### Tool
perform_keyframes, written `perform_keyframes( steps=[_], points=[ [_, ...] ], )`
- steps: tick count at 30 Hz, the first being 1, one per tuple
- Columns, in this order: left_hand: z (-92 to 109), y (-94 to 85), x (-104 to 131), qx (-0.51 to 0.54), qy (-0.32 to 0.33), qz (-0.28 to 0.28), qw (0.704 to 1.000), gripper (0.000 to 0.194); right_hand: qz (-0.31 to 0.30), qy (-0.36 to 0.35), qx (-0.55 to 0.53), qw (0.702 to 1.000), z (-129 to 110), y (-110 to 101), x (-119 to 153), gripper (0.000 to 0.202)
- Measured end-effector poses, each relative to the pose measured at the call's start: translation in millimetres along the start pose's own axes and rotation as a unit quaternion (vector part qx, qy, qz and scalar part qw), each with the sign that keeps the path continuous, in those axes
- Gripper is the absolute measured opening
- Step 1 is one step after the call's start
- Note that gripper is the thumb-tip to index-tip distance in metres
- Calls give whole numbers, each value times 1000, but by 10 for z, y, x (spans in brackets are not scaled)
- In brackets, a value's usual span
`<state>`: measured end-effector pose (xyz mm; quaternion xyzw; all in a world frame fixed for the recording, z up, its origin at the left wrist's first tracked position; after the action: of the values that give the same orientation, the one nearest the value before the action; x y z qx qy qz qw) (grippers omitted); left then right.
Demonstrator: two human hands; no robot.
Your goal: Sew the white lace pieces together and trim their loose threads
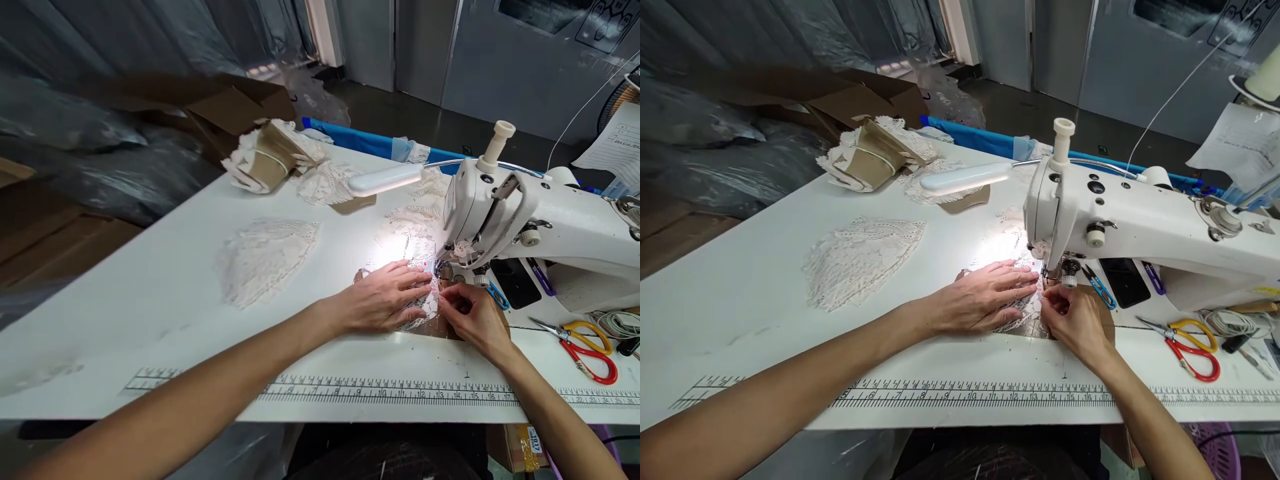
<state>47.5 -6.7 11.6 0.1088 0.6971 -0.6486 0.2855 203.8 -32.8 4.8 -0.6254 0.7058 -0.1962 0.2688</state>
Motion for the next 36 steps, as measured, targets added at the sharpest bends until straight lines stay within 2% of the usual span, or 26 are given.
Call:
perform_keyframes(
  steps=[5, 8, 11, 13, 15, 18, 22, 24, 28, 33, 36],
  points=[
    [76, -94, -76, -11, -38, 102, 994, 18, 30, -160, 14, 987, -161, 92, 116, 18],
    [126, -40, -92, 13, -28, 88, 996, 18, 16, -204, 55, 977, -173, 152, 142, 21],
    [112, 27, -77, 36, -28, 58, 997, 23, -45, -197, 45, 978, -160, 101, 75, 20],
    [94, 31, -63, 45, -28, 63, 997, 25, -97, -158, 20, 982, -125, 18, -18, 20],
    [87, 16, -52, 53, -27, 75, 995, 25, -111, -95, 22, 989, -41, -79, -131, 22],
    [92, 0, -46, 53, -29, 81, 995, 26, -106, -73, 30, 991, 55, -122, -232, 24],
    [106, -41, -58, 36, -33, 96, 994, 28, -42, -99, 53, 993, 132, -86, -229, 23],
    [109, -73, -70, 35, -34, 112, 992, 26, -31, -121, 65, 990, 127, -63, -192, 23],
    [108, -103, -80, 38, -35, 143, 988, 18, -46, -147, 111, 982, 108, -49, -138, 24],
    [102, -37, -68, 46, -32, 132, 990, 16, -85, -222, 169, 956, 56, 4, -89, 33],
    [86, -16, -65, 44, -21, 121, 992, 20, -86, -251, 213, 940, 16, 44, -67, 32]
  ],
)
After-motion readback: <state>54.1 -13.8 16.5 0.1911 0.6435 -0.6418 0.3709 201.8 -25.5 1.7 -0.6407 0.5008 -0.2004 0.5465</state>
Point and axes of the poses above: each hand's wrist, its own x-axis away from the middle knuckle, its own y-axis out of the palm, z = x × y, the point moved 6 cm from there along -x, towards the middle knuckle, and after that the axes turned 7 degrees about z, right-handed, at the moved point
